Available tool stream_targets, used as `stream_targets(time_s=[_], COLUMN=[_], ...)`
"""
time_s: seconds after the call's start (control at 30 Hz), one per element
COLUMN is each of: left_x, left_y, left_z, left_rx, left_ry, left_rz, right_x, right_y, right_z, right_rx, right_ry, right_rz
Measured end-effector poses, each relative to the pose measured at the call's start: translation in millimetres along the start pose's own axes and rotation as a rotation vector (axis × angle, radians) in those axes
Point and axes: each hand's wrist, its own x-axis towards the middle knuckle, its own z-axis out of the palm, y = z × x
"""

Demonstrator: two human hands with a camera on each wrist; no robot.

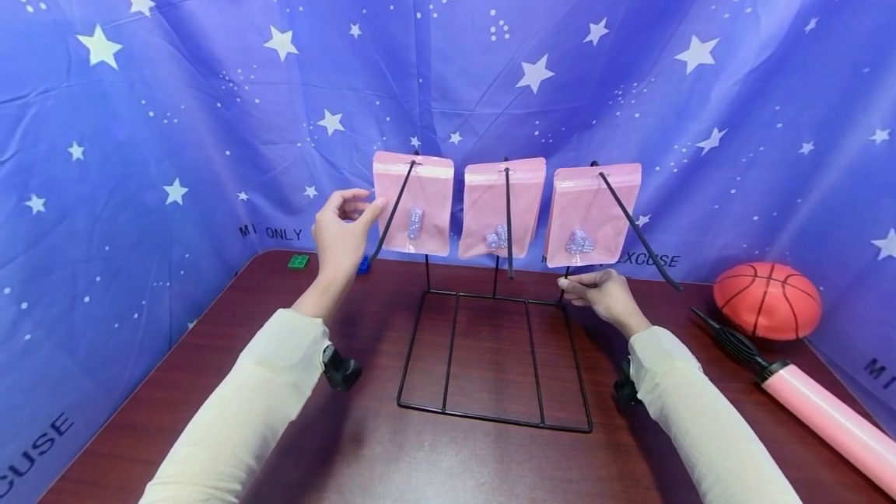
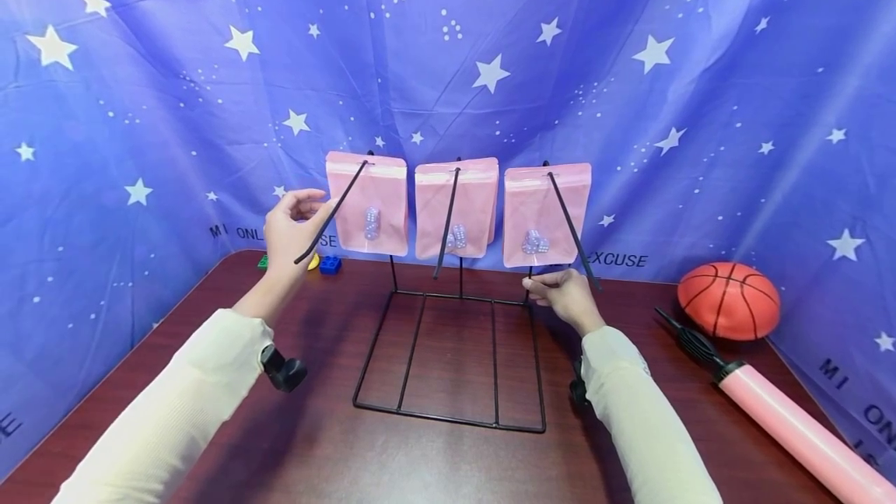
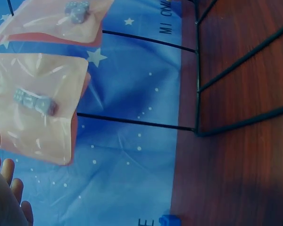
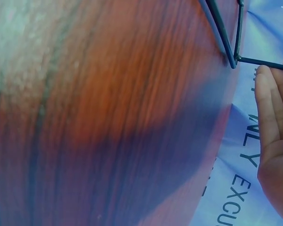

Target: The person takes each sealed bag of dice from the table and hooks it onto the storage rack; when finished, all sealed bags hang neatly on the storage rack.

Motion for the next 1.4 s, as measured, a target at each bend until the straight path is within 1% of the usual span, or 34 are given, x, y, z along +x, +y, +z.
stream_targets(time_s=[0.17,0.3,0.53,0.7,0.93,1.1,1.2,1.4], left_x=[-6.1,-9.7,-14.2,-15.3,-17.1,-20.0,-24.0,-31.6], left_y=[-7.0,-13.0,-20.8,-25.1,-31.4,-35.3,-37.1,-38.9], left_z=[-7.5,-12.4,-15.1,-19.6,-27.1,-32.7,-37.7,-47.8], left_rx=[0.045,0.089,0.14,0.185,0.255,0.309,0.34,0.408], left_ry=[-0.048,-0.096,-0.155,-0.197,-0.249,-0.289,-0.326,-0.4], left_rz=[0.009,0.012,0.015,0.025,-0.007,0.006,0.02,0.06], right_x=[-4.4,-8.0,-16.5,-27.7,-41.6,-52.7,-59.1,-71.4], right_y=[2.3,2.7,-3.2,-13.9,-22.5,-28.1,-31.3,-34.3], right_z=[-5.5,-10.8,-22.9,-29.5,-36.9,-46.8,-53.6,-63.9], right_rx=[-0.039,-0.101,-0.316,-0.449,-0.598,-0.658,-0.69,-0.741], right_ry=[0.014,0.013,0.017,0.015,0.023,0.047,0.062,0.127], right_rz=[-0.021,-0.039,-0.071,-0.106,-0.136,-0.154,-0.167,-0.203])
